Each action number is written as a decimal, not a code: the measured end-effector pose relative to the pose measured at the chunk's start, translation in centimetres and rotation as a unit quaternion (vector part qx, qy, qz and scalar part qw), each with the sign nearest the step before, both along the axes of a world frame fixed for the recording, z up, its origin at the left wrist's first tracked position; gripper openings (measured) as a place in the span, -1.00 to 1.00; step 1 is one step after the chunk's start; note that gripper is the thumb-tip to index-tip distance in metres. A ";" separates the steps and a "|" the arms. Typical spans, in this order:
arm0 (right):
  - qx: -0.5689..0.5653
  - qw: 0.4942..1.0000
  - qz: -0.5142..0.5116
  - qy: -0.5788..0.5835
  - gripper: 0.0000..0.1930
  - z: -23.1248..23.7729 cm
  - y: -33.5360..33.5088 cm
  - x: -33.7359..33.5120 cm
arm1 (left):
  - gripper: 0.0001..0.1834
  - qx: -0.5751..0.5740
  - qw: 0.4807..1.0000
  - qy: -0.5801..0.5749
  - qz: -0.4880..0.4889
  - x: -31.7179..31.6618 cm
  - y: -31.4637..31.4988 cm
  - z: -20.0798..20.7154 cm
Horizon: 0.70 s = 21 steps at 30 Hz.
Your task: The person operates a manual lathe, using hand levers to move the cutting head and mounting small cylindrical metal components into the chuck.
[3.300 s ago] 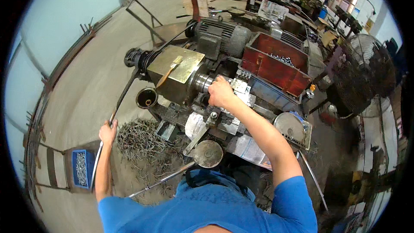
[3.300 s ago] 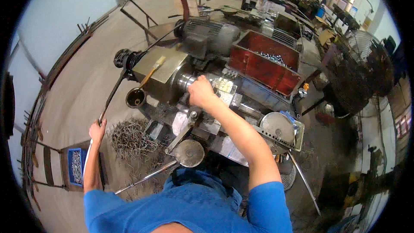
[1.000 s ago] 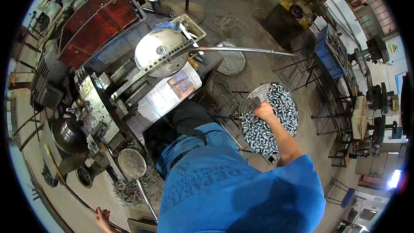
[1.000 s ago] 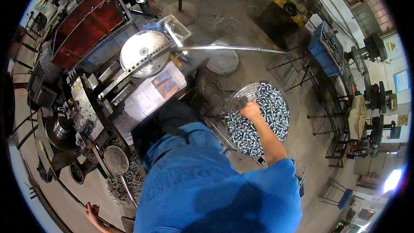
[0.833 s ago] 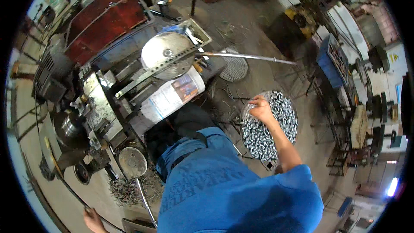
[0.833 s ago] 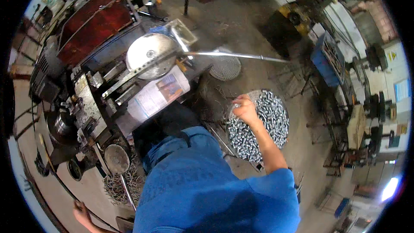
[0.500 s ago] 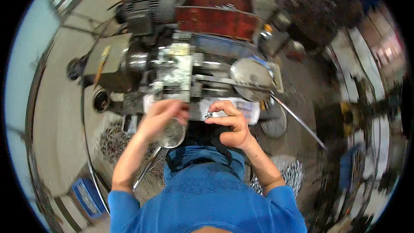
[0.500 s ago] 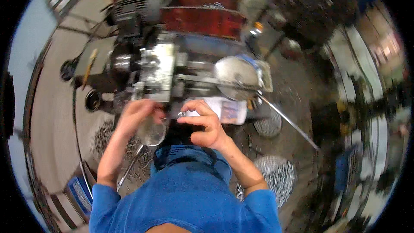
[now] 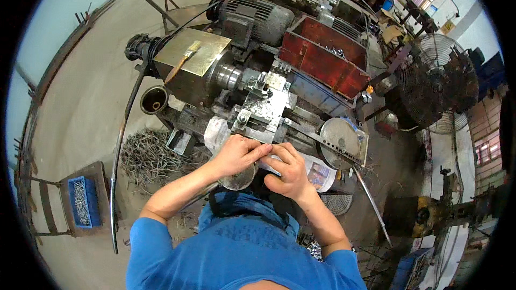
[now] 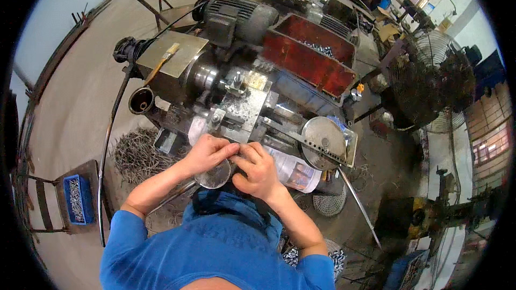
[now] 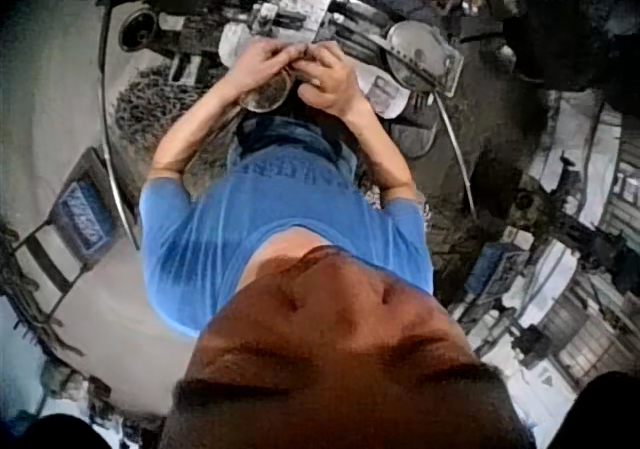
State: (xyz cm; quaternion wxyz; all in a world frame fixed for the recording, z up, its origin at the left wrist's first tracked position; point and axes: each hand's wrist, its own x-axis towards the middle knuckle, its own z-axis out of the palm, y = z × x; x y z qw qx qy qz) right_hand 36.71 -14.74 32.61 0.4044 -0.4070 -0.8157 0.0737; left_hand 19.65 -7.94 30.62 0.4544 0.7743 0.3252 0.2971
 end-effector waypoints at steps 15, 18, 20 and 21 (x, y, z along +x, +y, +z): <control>0.009 0.993 0.062 -0.099 -0.59 1.9 4.6 -2.7 | -0.46 0.048 0.996 0.013 0.069 -3.2 2.6 1.2; 0.013 0.993 0.060 -0.102 -0.60 2.0 5.0 -3.1 | -0.45 0.037 0.996 0.010 0.086 -3.4 2.9 1.1; 0.011 0.992 0.067 -0.107 -0.62 1.7 5.4 -3.1 | -0.44 0.028 0.995 0.007 0.099 -3.4 2.9 0.8; 0.010 0.991 0.070 -0.109 -0.62 1.6 5.6 -3.1 | -0.43 0.027 0.995 0.016 0.094 -3.5 3.1 0.7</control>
